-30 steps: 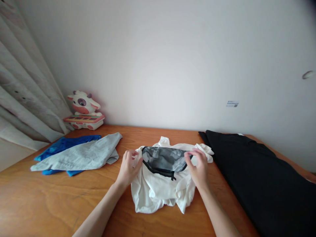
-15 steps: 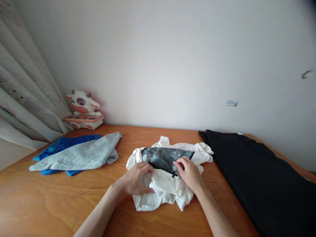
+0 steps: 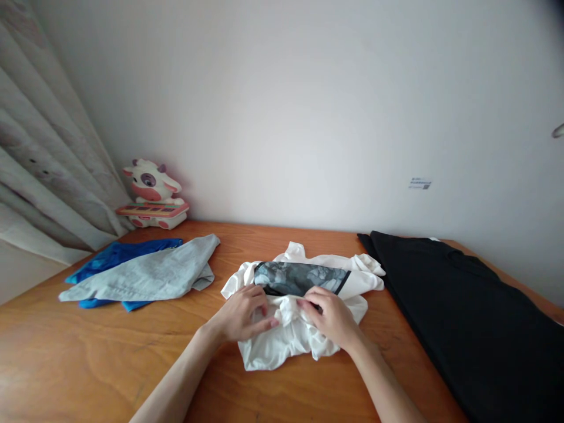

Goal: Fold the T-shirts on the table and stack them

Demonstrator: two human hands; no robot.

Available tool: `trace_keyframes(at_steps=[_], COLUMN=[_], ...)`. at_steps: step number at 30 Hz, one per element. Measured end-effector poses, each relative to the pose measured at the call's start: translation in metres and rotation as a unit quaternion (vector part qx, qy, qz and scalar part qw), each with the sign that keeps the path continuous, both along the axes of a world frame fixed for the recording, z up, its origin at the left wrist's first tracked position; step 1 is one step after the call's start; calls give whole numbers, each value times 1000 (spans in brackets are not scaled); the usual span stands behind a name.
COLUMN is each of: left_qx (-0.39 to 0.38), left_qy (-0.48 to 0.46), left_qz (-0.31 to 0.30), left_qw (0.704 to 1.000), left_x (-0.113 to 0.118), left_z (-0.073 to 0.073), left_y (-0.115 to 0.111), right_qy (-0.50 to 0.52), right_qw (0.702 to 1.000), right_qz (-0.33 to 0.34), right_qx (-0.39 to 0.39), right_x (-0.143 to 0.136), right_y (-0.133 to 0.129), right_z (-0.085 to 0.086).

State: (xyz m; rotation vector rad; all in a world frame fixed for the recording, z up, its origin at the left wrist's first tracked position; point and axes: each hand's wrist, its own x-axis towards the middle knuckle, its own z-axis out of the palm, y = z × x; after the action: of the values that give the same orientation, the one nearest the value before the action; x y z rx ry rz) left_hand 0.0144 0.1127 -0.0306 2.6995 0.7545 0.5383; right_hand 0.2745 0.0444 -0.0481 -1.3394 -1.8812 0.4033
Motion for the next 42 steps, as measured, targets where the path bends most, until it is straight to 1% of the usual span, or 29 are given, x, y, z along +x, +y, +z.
trace_keyframes(at_steps=[2, 3, 4, 5, 7, 9, 10, 12, 14, 15, 16, 18, 20, 22, 24, 25, 27, 28, 30, 32, 35, 37, 38, 40, 41, 42], left_qx=[-10, -16, -22, -29, -39, -43, -41, -34, -18, -6, 6, 31, 55, 83, 91, 71, -25, -85, -182, -241, -338, -394, -402, -372, -348, -328], left_qy=[4, 9, 13, 17, 23, 24, 23, 18, 18, 18, 15, -3, -46, -101, -157, -185, -249, -283, -342, -377, -365, -344, -334, -314, -300, -285], left_qz=[-11, -14, -17, -19, -22, -24, -26, -32, -34, -19, 13, 120, 228, 296, 336, 347, 339, 318, 254, 187, 113, 60, 27, -18, -22, -14], left_qw=[1000, 1000, 1000, 999, 999, 999, 999, 999, 999, 1000, 1000, 992, 971, 946, 924, 917, 907, 901, 886, 874, 860, 850, 852, 874, 888, 900], left_x=[0, 0, 0, 1, 4, 7, 8, 9, 8, 7, 6, 0, -7, -14, -18, -18, -14, -10, 2, 16, 32, 36, 36, 34, 33, 32], left_z=[2, 3, 4, 4, 3, 3, 2, 0, -4, -6, -9, -14, -18, -18, -18, -17, -18, -19, -20, -22, -21, -19, -18, -18, -18, -18], left_y=[-2, -3, -4, -6, -9, -12, -13, -12, -8, -5, -1, 8, 18, 25, 29, 30, 30, 28, 22, 11, -8, -17, -20, -22, -21, -21], right_qy=[97, 155, 218, 284, 409, 496, 523, 549, 555, 558, 561, 574, 583, 579, 557, 538, 490, 466, 427, 398, 361, 339, 324, 293, 276, 258], right_qw=[993, 983, 965, 941, 881, 832, 816, 801, 798, 797, 794, 785, 778, 781, 798, 812, 844, 858, 881, 894, 907, 919, 928, 945, 953, 960], right_qz=[-61, -100, -141, -177, -216, -210, -197, -167, -142, -135, -130, -133, -143, -148, -150, -152, -159, -157, -129, -79, 22, 69, 79, 75, 70, 65], right_qx=[2, -7, -24, -47, -99, -137, -150, -170, -186, -190, -193, -191, -186, -182, -174, -167, -150, -146, -160, -191, -214, -188, -168, -122, -102, -82], right_x=[10, 15, 19, 22, 26, 26, 25, 25, 25, 26, 26, 26, 25, 23, 23, 23, 22, 21, 13, -1, -26, -39, -43, -45, -44, -42], right_y=[6, 9, 13, 15, 20, 23, 23, 24, 23, 23, 23, 23, 23, 22, 22, 21, 20, 18, 15, 9, 1, -3, -4, -6, -6, -6], right_z=[-3, -5, -6, -8, -10, -12, -12, -11, -10, -9, -9, -7, -7, -7, -8, -9, -10, -11, -11, -8, -2, 3, 5, 6, 7, 6])
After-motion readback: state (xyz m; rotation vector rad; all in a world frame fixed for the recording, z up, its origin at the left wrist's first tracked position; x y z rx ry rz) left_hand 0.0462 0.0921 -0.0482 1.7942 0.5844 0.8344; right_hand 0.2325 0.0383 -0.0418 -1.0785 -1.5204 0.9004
